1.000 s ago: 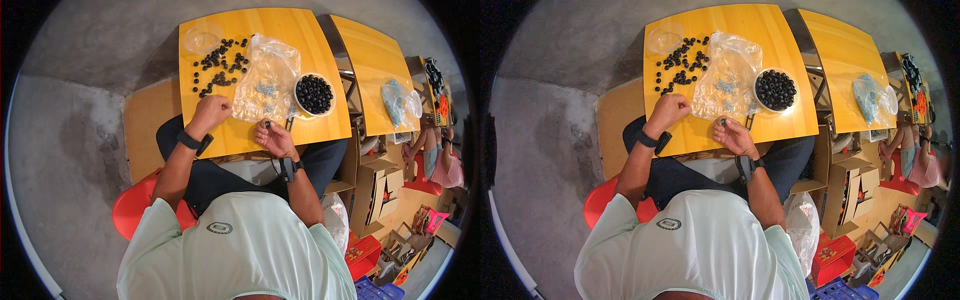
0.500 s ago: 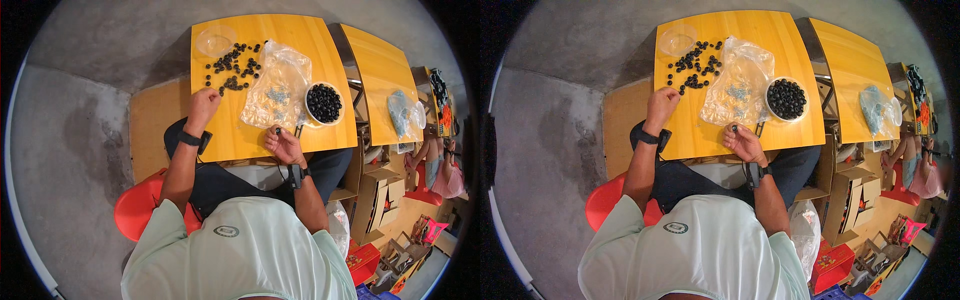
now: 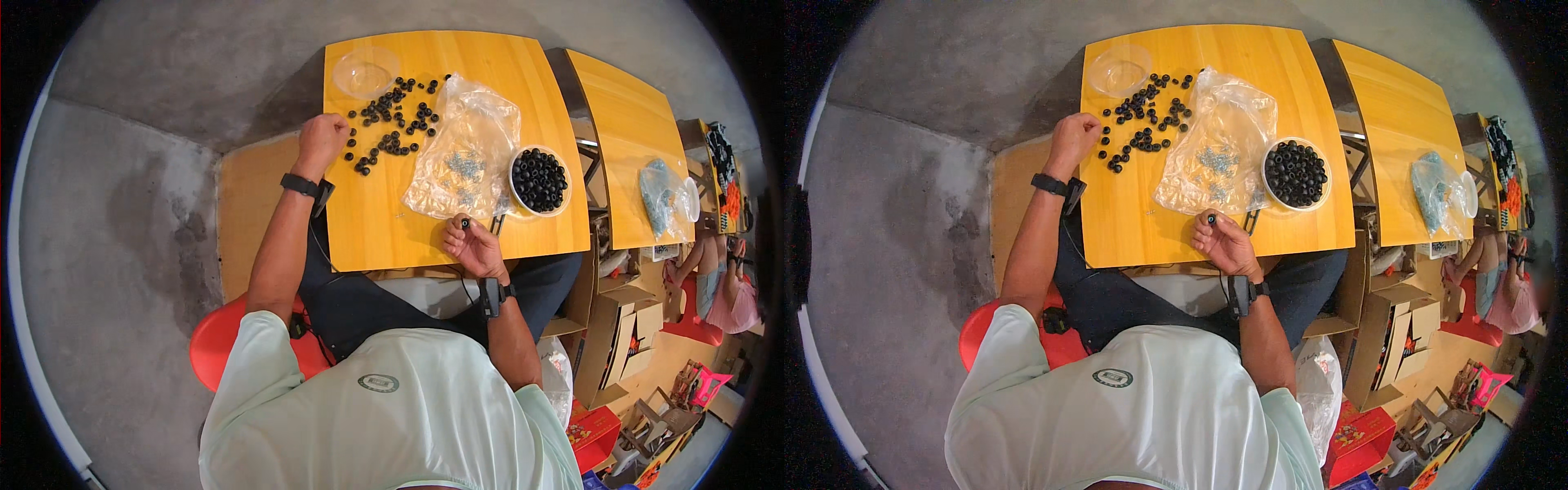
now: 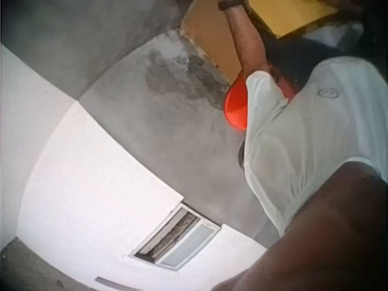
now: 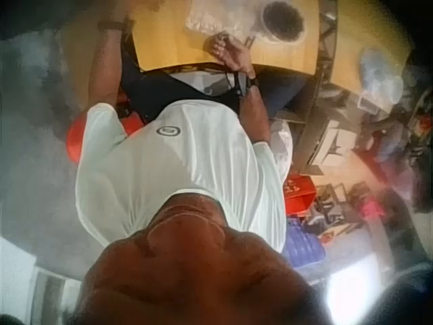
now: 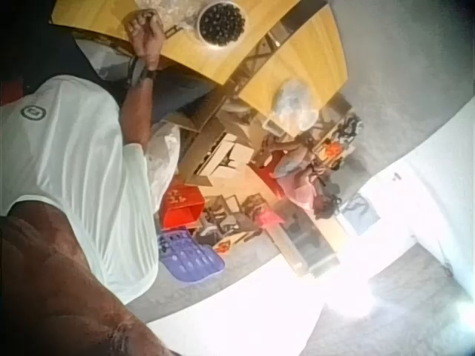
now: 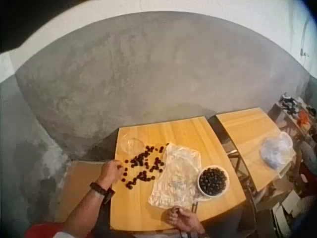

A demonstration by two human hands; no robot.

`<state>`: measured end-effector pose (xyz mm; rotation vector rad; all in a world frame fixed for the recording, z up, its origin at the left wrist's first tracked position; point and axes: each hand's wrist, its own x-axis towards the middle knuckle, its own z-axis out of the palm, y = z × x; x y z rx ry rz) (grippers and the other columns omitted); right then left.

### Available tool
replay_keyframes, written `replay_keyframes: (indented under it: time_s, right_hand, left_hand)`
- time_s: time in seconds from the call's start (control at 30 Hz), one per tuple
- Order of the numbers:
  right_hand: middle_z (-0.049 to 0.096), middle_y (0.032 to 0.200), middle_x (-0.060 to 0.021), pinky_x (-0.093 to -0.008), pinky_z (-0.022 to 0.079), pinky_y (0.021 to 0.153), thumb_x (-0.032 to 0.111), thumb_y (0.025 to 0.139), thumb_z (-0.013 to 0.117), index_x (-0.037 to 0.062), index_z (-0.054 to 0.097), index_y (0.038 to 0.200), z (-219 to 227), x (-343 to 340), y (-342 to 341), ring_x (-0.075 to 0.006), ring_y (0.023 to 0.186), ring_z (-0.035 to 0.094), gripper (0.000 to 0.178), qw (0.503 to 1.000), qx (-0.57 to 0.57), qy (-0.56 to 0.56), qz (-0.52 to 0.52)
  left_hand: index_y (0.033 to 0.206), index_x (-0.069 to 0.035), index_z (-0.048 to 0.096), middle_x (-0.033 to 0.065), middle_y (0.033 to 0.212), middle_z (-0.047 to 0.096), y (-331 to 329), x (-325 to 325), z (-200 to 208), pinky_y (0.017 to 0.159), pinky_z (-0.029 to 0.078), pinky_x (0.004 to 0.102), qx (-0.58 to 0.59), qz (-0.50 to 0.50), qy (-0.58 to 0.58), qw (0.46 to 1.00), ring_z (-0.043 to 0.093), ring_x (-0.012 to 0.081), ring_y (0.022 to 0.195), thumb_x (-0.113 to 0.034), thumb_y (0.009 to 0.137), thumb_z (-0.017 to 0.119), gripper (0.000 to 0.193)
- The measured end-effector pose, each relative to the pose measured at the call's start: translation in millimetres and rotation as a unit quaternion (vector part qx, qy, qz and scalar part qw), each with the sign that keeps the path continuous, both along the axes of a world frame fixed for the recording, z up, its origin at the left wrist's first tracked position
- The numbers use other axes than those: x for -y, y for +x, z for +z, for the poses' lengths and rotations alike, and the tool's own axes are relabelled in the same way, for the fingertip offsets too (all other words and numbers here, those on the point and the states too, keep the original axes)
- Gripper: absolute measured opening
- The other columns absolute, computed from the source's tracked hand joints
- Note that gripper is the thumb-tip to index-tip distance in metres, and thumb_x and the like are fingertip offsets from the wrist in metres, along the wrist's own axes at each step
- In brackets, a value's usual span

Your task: The person assembles small components by picking up black rings and pins from the table and inserting the pins into the rings by hand.

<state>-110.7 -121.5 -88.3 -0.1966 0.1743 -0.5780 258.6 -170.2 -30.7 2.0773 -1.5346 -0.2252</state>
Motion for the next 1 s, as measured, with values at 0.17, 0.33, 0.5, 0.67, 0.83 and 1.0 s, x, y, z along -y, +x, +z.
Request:
replay_keyframes:
  time_s: [0.17,0.33,0.5,0.67,0.83,1.0]
  right_hand:
    - [0.043,0.083,-0.0018,-0.0297,0.04,0.072,0.028,0.096,0.058,0.0033,0.052,0.097,0.9,-0.8,-0.4,-0.0139,0.078,0.043,0.025,1.0,-0.007,0.002,-0.009]
    - [0.044,0.082,-0.0022,-0.0299,0.04,0.073,0.028,0.097,0.057,0.0035,0.053,0.098,-0.4,-0.1,1.9,-0.0144,0.078,0.043,0.024,1.0,0.006,-0.003,-0.003]
    - [0.045,0.083,-0.0028,-0.0301,0.04,0.073,0.027,0.098,0.056,0.0043,0.053,0.097,-0.4,0.9,-2.0,-0.015,0.078,0.044,0.023,1.0,0.007,-0.01,-0.01]
    - [0.047,0.084,-0.0029,-0.0303,0.041,0.073,0.026,0.099,0.055,0.0043,0.056,0.096,-1.1,2.0,-1.6,-0.0153,0.078,0.045,0.022,1.0,0.022,0.001,0.007]
    - [0.047,0.084,-0.0026,-0.0303,0.041,0.073,0.026,0.098,0.056,0.0041,0.056,0.095,1.4,1.0,-0.5,-0.0153,0.078,0.045,0.022,1.0,0.014,0.002,0.003]
    - [0.047,0.084,-0.0024,-0.0303,0.041,0.073,0.025,0.097,0.057,0.0039,0.056,0.094,3.1,1.0,1.9,-0.015,0.078,0.046,0.022,1.0,0.007,-0.004,0.001]
  left_hand:
    - [0.095,-0.005,0.072,0.0155,0.096,0.069,-16.5,28.8,1.6,0.08,0.052,0.043,0.028,-0.075,-0.003,0.997,0.066,0.0343,0.092,-0.012,0.08,0.066,0.018]
    - [0.1,-0.007,0.072,0.0156,0.099,0.065,-25.4,40.9,-3.5,0.085,0.05,0.0438,0.109,-0.114,0.05,0.986,0.063,0.0341,0.097,-0.011,0.08,0.065,0.021]
    - [0.099,-0.007,0.072,0.0153,0.092,0.063,-36.5,26.6,-10.3,0.081,0.049,0.0443,0.077,-0.136,0.016,0.988,0.063,0.0343,0.092,-0.012,0.08,0.067,0.02]
    - [0.091,-0.007,0.074,0.0145,0.088,0.068,-26.8,29.6,-10.6,0.077,0.052,0.043,0.019,-0.071,0.013,0.997,0.066,0.0334,0.084,-0.014,0.08,0.067,0.015]
    - [0.093,-0.009,0.075,0.0146,0.091,0.07,-27.2,48.8,-13.9,0.078,0.053,0.0429,0.12,-0.102,-0.002,0.988,0.067,0.0334,0.087,-0.012,0.081,0.064,0.016]
    - [0.095,-0.009,0.075,0.0144,0.091,0.071,-21.5,55.5,-21.0,0.079,0.053,0.0429,0.148,-0.106,0.018,0.983,0.067,0.0338,0.088,-0.01,0.08,0.063,0.019]
